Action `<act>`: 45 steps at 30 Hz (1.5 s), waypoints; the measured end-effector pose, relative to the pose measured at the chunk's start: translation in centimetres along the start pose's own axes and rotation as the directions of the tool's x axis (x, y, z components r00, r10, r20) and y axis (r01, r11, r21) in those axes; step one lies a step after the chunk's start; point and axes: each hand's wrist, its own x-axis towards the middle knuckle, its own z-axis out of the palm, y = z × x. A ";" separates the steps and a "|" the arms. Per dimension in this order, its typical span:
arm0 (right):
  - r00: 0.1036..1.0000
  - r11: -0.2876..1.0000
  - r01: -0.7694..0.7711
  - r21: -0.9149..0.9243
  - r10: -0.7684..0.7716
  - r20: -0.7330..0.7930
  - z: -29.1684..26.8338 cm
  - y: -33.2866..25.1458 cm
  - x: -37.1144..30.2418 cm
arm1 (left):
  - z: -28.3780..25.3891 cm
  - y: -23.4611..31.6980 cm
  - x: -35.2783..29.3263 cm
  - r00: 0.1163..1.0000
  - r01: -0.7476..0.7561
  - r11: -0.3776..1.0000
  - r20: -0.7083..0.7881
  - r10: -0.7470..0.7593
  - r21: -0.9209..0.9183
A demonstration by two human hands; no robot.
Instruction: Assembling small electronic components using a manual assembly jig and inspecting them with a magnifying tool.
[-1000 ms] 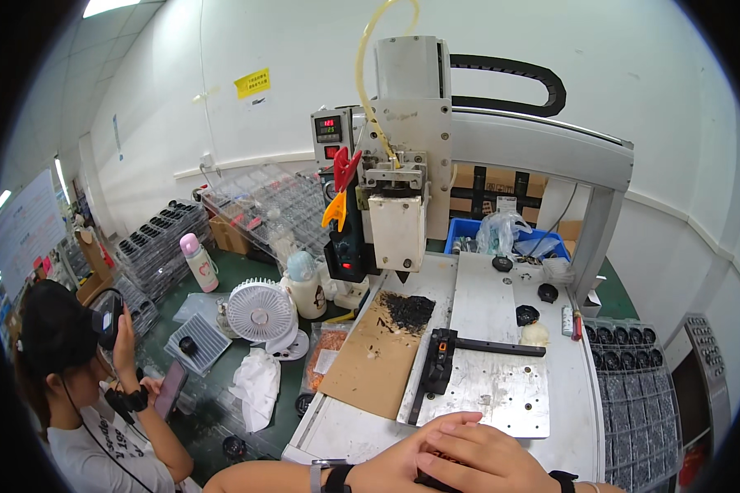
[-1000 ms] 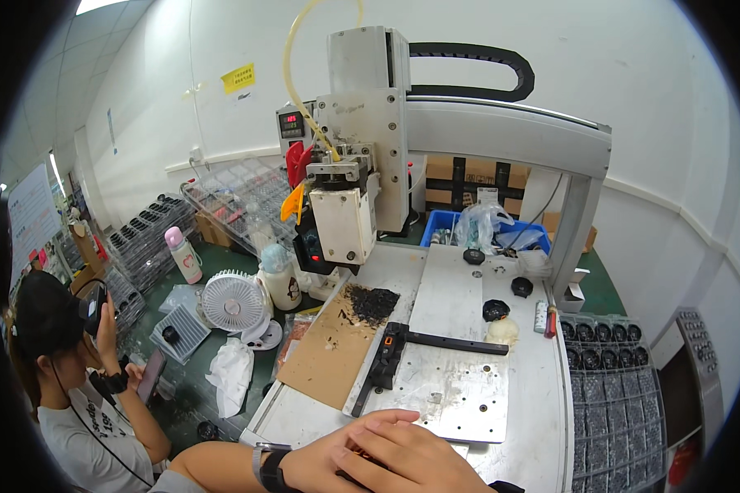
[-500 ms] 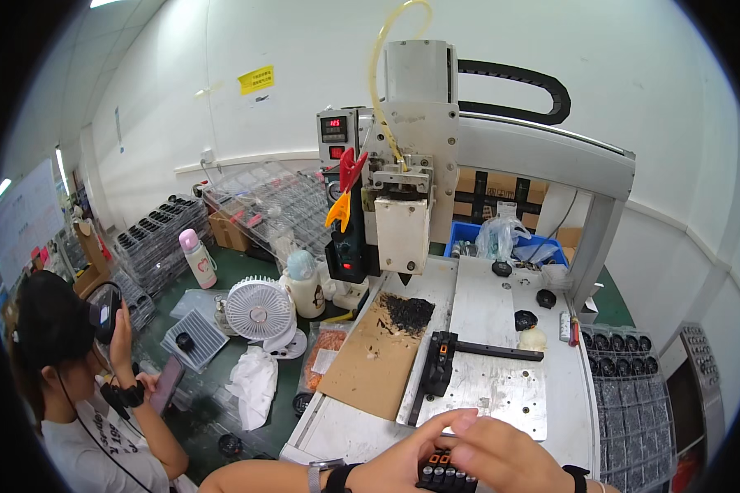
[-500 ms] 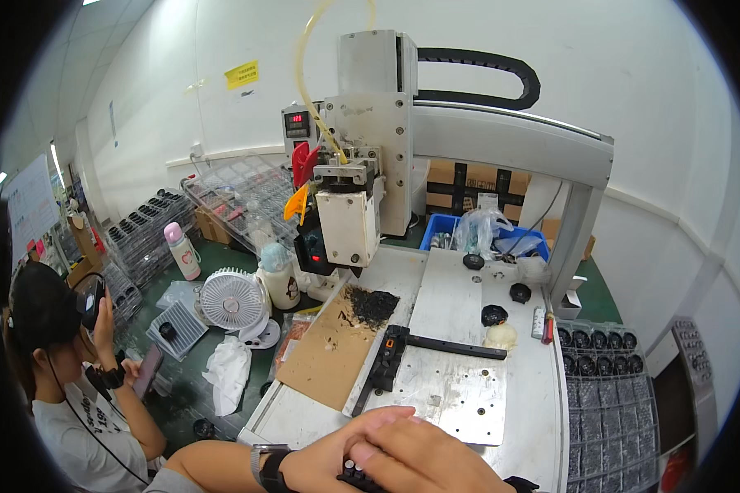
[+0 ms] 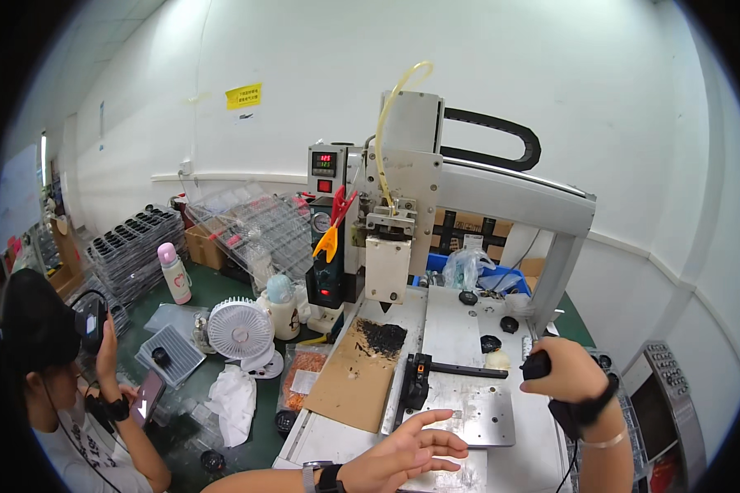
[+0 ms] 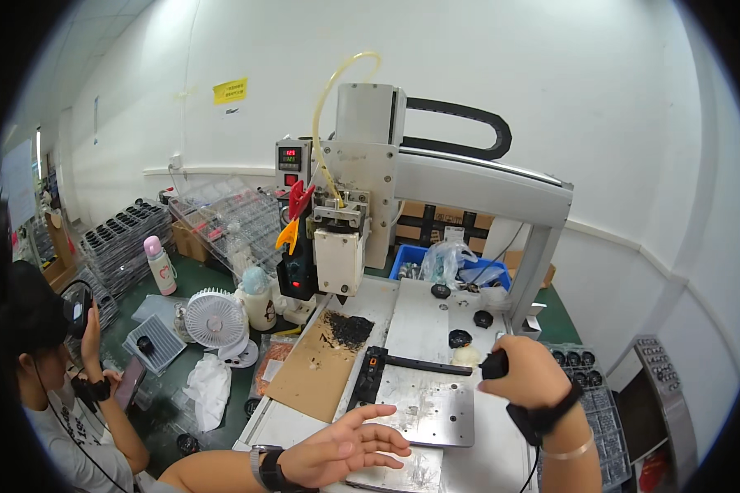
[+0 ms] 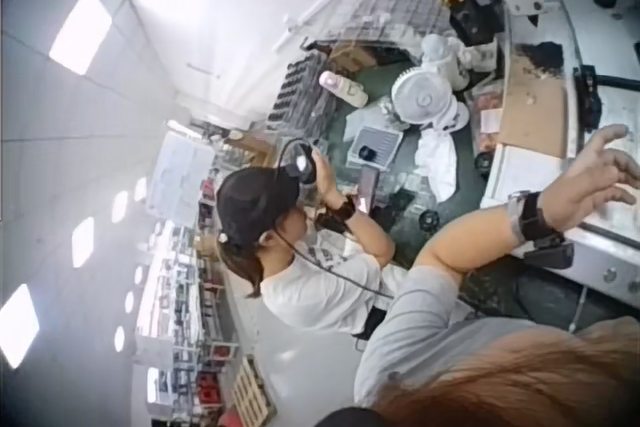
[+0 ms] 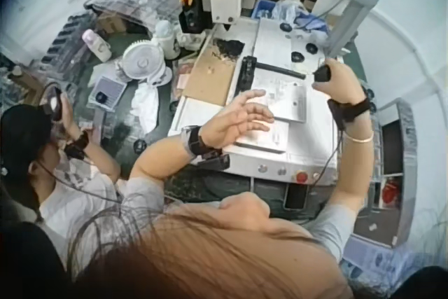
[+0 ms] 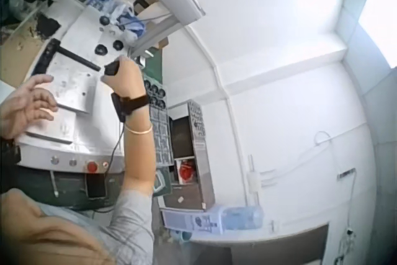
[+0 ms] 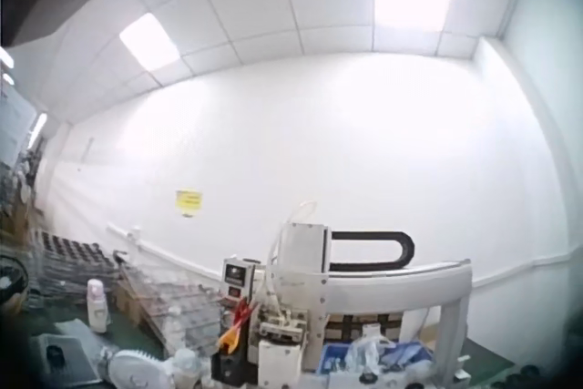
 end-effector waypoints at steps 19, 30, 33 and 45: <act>0.928 0.951 -0.180 -0.253 0.249 0.277 2.4 7.9 2.5 | 0.9 2.1 0.9 0.996 0.002 0.992 0.084 -0.012 0.123; 0.903 0.914 0.404 0.044 -0.406 0.144 6.3 -5.9 2.5 | -4.5 5.4 3.9 0.814 0.128 0.134 -0.181 0.551 0.983; 0.917 0.926 0.376 0.029 -0.376 0.135 7.6 -6.0 3.3 | -5.2 6.4 5.7 0.876 0.182 -0.027 -0.149 0.459 0.983; 0.849 0.904 0.425 0.040 -0.413 0.329 6.4 -6.3 4.2 | -4.5 6.9 7.1 0.866 0.219 0.069 -0.227 0.446 0.973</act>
